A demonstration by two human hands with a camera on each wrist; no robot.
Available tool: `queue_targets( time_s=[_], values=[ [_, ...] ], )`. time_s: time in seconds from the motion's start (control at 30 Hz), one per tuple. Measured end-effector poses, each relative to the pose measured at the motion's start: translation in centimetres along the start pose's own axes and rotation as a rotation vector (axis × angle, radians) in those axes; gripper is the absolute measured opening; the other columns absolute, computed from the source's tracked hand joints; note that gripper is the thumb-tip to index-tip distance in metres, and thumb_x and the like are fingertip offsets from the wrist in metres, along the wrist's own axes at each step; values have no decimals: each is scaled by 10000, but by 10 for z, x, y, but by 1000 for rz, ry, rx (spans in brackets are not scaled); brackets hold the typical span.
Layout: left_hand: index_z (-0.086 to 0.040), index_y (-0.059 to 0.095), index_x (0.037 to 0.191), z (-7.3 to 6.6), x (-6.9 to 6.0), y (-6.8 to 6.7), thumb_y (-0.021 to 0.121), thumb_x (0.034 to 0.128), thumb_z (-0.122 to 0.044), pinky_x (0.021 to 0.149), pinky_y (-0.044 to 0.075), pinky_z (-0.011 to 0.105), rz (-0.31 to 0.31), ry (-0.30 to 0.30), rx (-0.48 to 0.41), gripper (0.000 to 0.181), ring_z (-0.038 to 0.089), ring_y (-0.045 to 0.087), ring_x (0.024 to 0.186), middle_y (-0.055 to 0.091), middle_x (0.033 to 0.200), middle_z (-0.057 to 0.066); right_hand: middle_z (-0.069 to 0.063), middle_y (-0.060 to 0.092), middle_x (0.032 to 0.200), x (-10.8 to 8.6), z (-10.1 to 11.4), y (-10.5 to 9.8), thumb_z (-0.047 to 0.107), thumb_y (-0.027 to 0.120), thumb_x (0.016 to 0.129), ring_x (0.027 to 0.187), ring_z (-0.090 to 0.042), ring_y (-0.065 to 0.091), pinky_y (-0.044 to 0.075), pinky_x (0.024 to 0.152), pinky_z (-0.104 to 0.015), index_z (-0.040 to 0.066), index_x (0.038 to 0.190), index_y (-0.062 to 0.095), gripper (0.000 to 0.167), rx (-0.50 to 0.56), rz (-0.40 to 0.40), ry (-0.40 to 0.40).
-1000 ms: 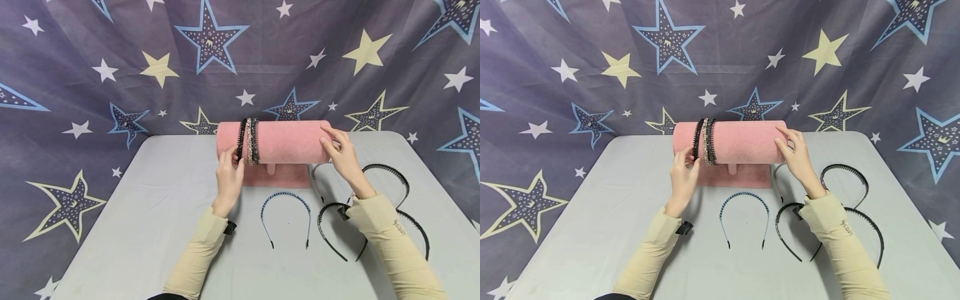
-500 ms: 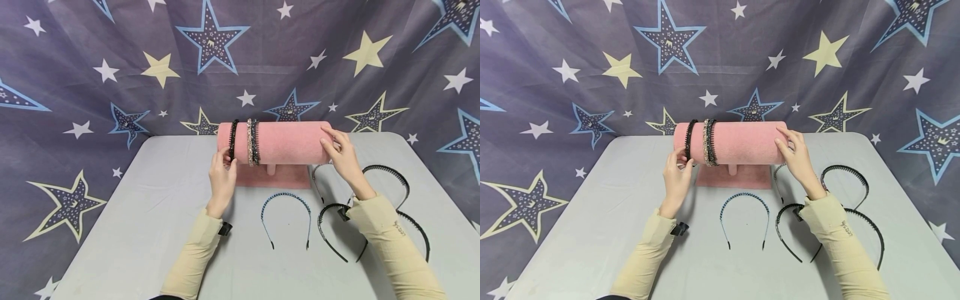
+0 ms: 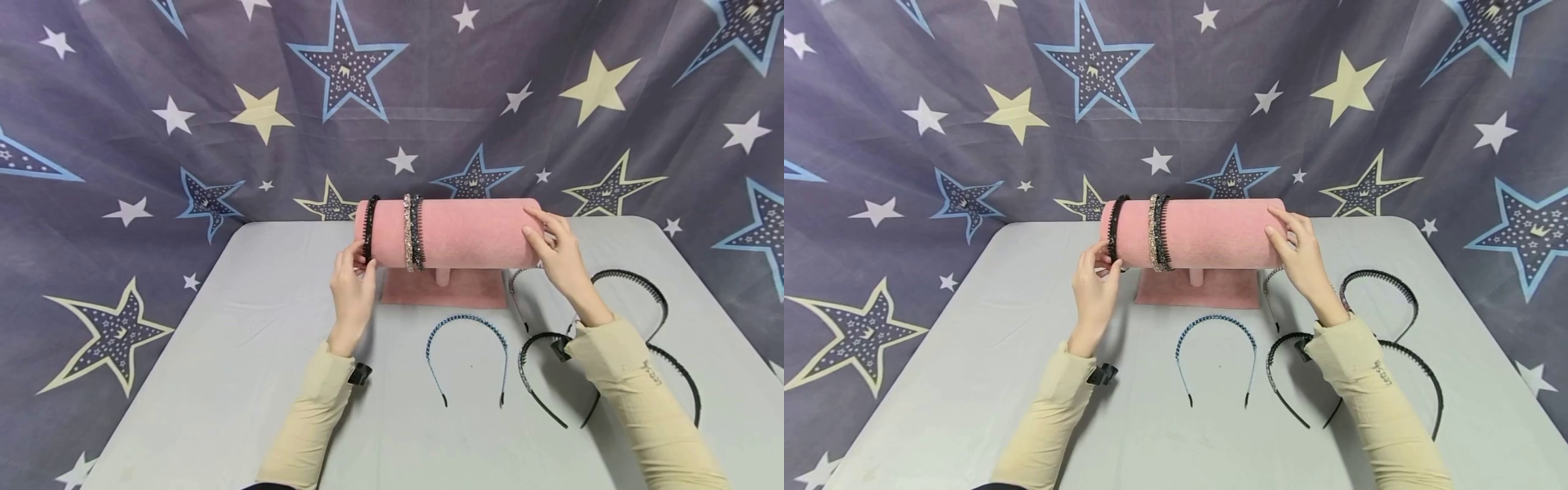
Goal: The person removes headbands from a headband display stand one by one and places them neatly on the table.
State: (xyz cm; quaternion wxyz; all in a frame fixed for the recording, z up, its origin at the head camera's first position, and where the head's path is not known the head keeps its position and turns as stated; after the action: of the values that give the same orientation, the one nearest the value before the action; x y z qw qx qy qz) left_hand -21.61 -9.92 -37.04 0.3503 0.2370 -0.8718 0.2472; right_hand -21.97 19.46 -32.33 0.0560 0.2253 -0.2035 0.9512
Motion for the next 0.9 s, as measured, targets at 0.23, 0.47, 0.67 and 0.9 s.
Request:
queue_targets(
  time_s=[0.23,0.47,0.67,0.9],
  values=[
    [58,557,1031,3,2,-5,623,736,77,655,540,248,-12,-23,14,302,244,585,708,537,812,168,-185,377,1176,1,0,0,95,473,905,1046,-127,413,403,847,-125,-41,1255,446,376,11,4,0],
    [37,568,1022,9,5,-10,638,726,81,622,546,300,-54,-26,30,307,246,574,708,535,784,164,-189,376,1176,1,-1,0,100,472,907,1048,-139,414,403,850,-129,-42,1256,445,378,11,5,-1],
    [37,567,1037,14,6,-14,638,734,72,633,548,325,-52,-87,-41,313,257,569,734,535,793,170,-186,377,1172,1,0,0,93,471,906,1048,-138,413,410,874,-159,-45,1254,445,374,9,5,-1],
    [43,557,1059,20,7,-17,623,747,69,617,545,282,-52,-126,-70,320,249,561,734,537,792,171,-186,378,1171,0,-1,0,97,470,907,1037,-106,412,405,852,-133,-44,1254,446,375,8,4,-1]
  ],
)
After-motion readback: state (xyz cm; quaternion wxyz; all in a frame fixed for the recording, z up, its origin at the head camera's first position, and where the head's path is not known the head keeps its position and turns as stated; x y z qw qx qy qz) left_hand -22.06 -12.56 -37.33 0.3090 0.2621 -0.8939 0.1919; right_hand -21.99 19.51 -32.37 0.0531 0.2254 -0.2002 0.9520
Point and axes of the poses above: each hand's wrist, its own x-axis towards the middle knuckle, its own y-axis out of the palm, z = x × y, the point moved 1 cm from there along x, towards the middle knuckle
